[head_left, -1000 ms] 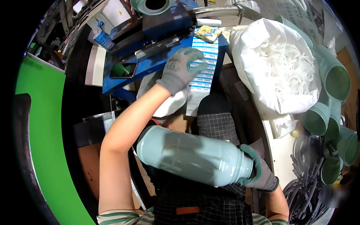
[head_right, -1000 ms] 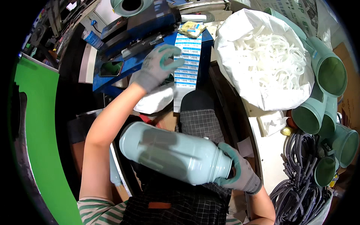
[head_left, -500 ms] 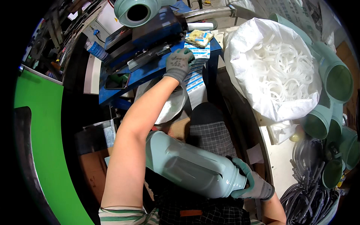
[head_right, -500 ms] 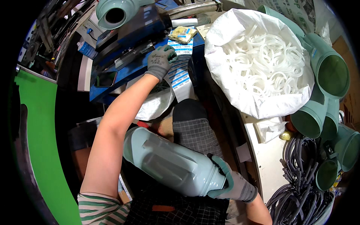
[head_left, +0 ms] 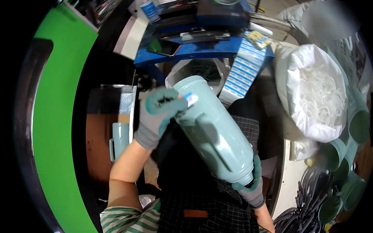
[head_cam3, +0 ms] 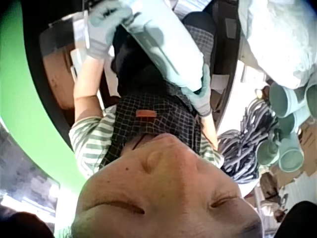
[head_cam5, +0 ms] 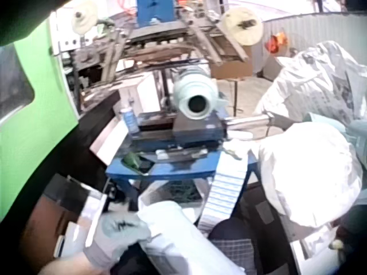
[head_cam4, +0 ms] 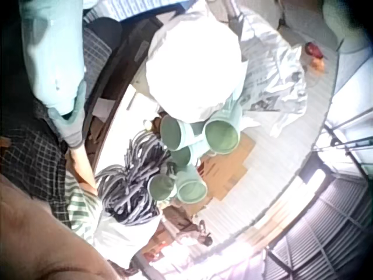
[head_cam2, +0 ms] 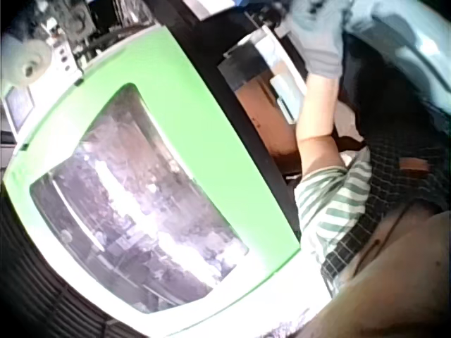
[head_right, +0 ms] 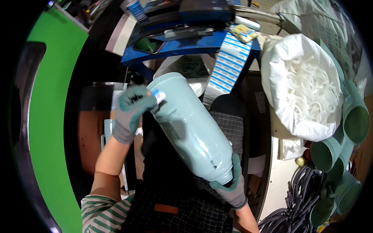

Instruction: The person sits on the floor and assembles light green plastic watering cans by hand. They pick up a can body, insert a grey hose into the spout, and place the finished unit on a nearby table. The person repeats this process for multiple units throughout the video.

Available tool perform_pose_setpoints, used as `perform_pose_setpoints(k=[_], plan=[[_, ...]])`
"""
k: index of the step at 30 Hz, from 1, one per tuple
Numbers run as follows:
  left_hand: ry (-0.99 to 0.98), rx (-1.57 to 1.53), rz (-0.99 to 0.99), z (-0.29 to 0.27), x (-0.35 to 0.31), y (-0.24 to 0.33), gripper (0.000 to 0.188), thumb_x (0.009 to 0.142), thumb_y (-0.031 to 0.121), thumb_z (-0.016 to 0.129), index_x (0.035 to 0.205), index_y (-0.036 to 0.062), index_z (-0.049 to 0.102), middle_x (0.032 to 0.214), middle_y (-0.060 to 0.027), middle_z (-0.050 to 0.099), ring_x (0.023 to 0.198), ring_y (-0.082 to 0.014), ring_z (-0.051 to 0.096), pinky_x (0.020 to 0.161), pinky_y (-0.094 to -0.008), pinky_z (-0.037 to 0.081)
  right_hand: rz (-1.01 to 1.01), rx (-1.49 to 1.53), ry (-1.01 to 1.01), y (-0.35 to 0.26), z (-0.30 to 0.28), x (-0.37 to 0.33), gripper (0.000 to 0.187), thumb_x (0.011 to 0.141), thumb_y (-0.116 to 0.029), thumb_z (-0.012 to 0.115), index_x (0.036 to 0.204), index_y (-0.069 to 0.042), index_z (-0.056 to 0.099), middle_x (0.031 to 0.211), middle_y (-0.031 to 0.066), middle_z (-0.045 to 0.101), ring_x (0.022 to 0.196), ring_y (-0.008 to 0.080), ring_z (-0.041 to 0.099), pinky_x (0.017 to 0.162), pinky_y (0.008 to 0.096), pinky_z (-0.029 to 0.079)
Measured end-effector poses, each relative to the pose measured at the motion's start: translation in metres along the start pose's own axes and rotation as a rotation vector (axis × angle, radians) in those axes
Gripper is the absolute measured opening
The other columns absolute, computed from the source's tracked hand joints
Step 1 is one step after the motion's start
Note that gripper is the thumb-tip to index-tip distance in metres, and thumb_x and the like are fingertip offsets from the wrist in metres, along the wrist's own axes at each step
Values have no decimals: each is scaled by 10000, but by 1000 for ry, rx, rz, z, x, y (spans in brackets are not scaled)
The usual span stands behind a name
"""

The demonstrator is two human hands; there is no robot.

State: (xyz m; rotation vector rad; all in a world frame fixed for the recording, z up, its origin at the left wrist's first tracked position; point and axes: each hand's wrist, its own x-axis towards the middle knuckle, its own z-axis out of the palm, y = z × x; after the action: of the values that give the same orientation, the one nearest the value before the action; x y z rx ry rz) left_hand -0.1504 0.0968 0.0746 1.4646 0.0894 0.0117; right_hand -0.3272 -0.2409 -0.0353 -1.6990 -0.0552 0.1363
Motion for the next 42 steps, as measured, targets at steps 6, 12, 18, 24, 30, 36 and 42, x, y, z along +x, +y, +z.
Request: perform_pose_setpoints(k=[6, 12, 18, 24, 30, 36, 42], plan=[[138, 90, -81, -42, -55, -38, 112, 917, 113, 795, 974, 38, 736, 870, -66, 731, 751, -148, 728, 671, -261, 609, -161, -276, -94, 13, 24, -7, 1124, 790, -294, 909, 1655, -51, 234, 1583, 254, 457, 1359, 381, 577, 1107, 484, 499], [88, -51, -68, -59, -65, -52, 82, 930, 95, 794, 987, 51, 755, 914, -47, 743, 738, -126, 712, 680, -262, 624, -190, -355, -113, 12, 32, -4, 1132, 788, -236, 906, 1663, -69, 207, 1616, 277, 397, 1382, 405, 548, 1099, 507, 498], [147, 342, -19, -68, -69, -59, 149, 902, 135, 825, 968, 48, 722, 846, -26, 713, 743, -113, 666, 695, -268, 557, -399, -532, -94, 4, 44, 3, 1137, 777, -192, 913, 1665, -247, 205, 1626, 304, 342, 1366, 503, 533, 1072, 568, 503], [234, 701, 303, -99, -78, -83, 191, 848, 91, 852, 931, 73, 681, 877, -34, 682, 757, -120, 661, 714, -283, 563, -291, -456, -100, 6, 36, -1, 1128, 772, -183, 915, 1660, -212, 220, 1634, 298, 339, 1370, 488, 537, 1075, 554, 508], [175, 687, 293, -75, -53, -91, 958, 738, 264, 955, 1500, 18, 428, 1394, -190, 532, 1270, -316, 564, 1091, -422, 486, -253, -416, -111, 10, 27, 1, 1131, 761, -186, 920, 1653, -86, 232, 1616, 279, 397, 1388, 433, 540, 1103, 514, 498], [28, 823, 639, -82, -39, -93, 1055, 702, 160, 965, 1550, -26, 365, 1493, -182, 517, 1333, -272, 574, 1120, -398, 512, -186, -368, -108, 20, 24, -4, 1202, 714, -216, 948, 1647, -11, 218, 1576, 205, 417, 1414, 317, 496, 1160, 460, 444], [54, 722, 354, -58, -37, -80, 951, 769, 109, 915, 1548, -41, 391, 1457, -170, 548, 1258, -227, 610, 1076, -355, 540, -238, -533, -62, 13, 26, -2, 1165, 729, -298, 945, 1614, -24, 239, 1553, 301, 397, 1343, 467, 537, 1090, 550, 489]])
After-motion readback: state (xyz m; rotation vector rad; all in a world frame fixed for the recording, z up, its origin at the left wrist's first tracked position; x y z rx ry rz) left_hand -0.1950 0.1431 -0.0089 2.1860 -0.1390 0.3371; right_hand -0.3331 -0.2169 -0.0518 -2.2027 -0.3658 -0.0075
